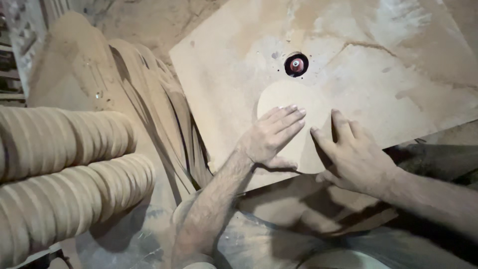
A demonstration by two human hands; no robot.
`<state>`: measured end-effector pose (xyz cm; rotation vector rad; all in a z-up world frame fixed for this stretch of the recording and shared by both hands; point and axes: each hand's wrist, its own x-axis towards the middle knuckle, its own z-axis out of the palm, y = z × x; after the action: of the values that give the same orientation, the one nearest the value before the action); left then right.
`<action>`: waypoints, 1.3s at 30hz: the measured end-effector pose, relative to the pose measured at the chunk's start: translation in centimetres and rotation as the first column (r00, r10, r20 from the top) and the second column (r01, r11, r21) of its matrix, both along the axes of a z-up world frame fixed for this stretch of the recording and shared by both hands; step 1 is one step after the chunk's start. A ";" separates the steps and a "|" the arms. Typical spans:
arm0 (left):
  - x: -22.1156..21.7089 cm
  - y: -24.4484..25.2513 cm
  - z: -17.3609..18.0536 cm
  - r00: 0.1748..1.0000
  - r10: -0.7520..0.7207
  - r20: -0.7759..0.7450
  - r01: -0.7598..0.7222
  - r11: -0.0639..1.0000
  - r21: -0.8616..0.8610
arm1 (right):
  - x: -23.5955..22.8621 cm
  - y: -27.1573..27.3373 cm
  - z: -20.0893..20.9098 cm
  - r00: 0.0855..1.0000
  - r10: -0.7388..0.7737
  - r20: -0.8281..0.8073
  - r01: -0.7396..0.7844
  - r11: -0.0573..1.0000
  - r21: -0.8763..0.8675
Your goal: The person repeatedly sands the edges of round wooden discs using a handheld rotary sander. They pick up each disc, sand the perimeter, and stack the finished pieces on a nearby pile.
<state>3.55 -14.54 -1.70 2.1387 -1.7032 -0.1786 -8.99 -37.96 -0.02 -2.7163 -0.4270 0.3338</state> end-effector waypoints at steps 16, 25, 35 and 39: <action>3.7 -1.3 0.0 0.996 0.001 -0.089 -0.003 1.000 -0.030 | 2.7 0.3 -0.7 0.989 -0.108 0.106 0.103 0.993 0.052; 3.9 -1.6 -0.2 0.997 0.029 -0.068 -0.028 1.000 0.013 | 3.0 -0.1 -2.3 0.977 -0.096 0.191 0.093 0.995 0.025; 3.3 -1.6 -0.3 0.985 0.166 -0.040 -0.165 0.985 0.046 | 4.4 -0.9 -3.0 0.993 -0.054 0.106 0.052 0.998 0.019; 2.6 -1.8 -0.6 0.966 0.254 -0.053 -0.253 0.967 0.028 | 5.0 -1.2 -3.1 0.985 0.013 0.174 -0.002 0.998 -0.065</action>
<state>6.18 -16.31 -2.32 2.3190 -1.3859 -0.1823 -3.95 -39.18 -3.10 -2.8194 -0.4825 0.1139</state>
